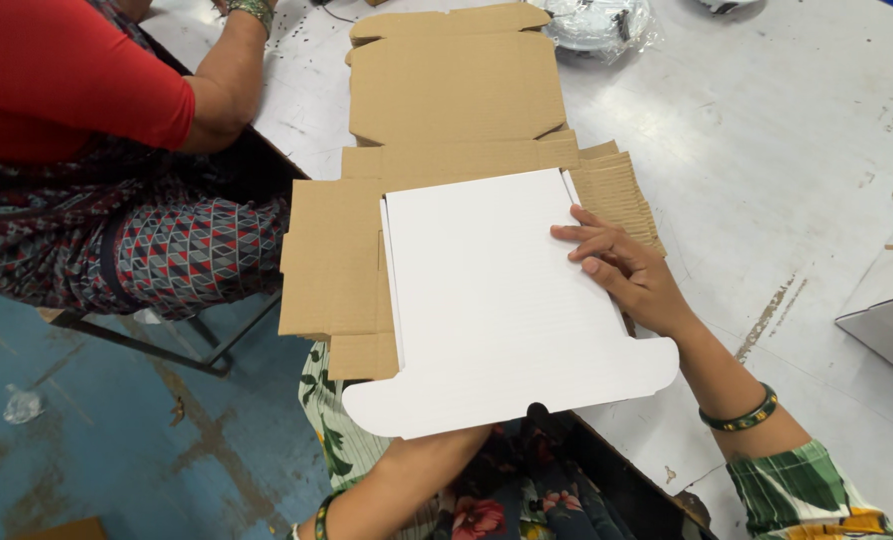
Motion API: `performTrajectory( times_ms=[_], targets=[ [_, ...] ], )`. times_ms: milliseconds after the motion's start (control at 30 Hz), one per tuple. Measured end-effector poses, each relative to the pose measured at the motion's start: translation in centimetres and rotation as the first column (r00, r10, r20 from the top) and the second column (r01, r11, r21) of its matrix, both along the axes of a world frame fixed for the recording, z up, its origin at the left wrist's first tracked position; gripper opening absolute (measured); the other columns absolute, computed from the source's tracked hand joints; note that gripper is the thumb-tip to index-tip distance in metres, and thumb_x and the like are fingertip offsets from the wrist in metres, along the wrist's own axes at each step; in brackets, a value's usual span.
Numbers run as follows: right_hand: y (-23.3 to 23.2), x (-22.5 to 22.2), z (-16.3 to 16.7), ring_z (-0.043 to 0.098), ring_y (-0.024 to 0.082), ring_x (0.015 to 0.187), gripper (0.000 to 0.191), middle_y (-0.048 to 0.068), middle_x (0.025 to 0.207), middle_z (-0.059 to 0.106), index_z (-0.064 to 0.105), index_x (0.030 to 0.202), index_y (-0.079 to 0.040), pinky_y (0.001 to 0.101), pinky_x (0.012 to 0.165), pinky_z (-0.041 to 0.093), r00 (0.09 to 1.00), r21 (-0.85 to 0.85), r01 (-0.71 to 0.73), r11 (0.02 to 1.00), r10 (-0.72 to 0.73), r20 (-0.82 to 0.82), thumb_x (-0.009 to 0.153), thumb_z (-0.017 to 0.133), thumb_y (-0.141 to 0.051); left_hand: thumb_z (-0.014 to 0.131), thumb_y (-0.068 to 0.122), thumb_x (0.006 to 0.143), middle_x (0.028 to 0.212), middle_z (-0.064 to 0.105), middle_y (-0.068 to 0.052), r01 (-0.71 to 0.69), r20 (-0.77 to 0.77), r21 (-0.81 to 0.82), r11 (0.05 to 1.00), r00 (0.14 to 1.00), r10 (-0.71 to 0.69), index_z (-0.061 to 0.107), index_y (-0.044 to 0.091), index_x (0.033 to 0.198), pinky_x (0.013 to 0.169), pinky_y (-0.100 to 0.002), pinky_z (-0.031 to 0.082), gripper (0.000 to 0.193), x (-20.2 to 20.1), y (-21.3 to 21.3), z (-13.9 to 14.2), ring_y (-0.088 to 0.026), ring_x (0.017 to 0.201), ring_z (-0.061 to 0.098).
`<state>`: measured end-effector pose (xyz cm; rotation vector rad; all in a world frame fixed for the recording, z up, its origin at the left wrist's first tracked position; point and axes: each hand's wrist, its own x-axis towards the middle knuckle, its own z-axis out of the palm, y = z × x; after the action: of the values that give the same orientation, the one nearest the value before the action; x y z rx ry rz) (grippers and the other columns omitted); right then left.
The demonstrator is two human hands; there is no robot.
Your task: The person folds flat cardboard boxes into shape, places a plastic-wrapped circular item and a small white box inside, then closes the lid. The process is repeated for multiple boxes.
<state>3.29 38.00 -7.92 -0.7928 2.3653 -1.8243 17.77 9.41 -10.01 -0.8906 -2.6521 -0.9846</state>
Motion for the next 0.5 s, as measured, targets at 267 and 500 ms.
performTrajectory(
  times_ms=[267,500],
  targets=[
    [0.3,0.9,4.4,0.041,0.03,0.152,0.027,0.011,0.143,0.065,0.07,0.114,-0.008,0.0475,0.122,0.034,0.986,0.284,0.025,0.958,0.024,-0.168,0.091,0.071,-0.021,0.074,0.013,0.078,0.112,0.068,-0.019,-0.215,-0.246,-0.049,0.975,0.949,0.197,0.068,0.002,0.12,0.089,-0.052,0.051,0.045,-5.1,0.1,0.4,-0.04,0.103,0.065],
    [-0.4,3.9,6.5,0.053,0.025,0.143,0.036,0.007,0.14,0.067,0.07,0.118,-0.011,0.0434,0.118,0.041,0.932,0.427,0.134,0.894,0.032,-0.36,0.086,0.075,-0.028,0.073,0.033,0.088,0.119,0.063,-0.023,-0.126,-0.064,-0.177,0.976,0.991,0.116,0.061,0.0,0.125,0.094,-0.056,0.047,0.051,-3.8,0.5,3.2,-0.045,0.11,0.06]
  ],
)
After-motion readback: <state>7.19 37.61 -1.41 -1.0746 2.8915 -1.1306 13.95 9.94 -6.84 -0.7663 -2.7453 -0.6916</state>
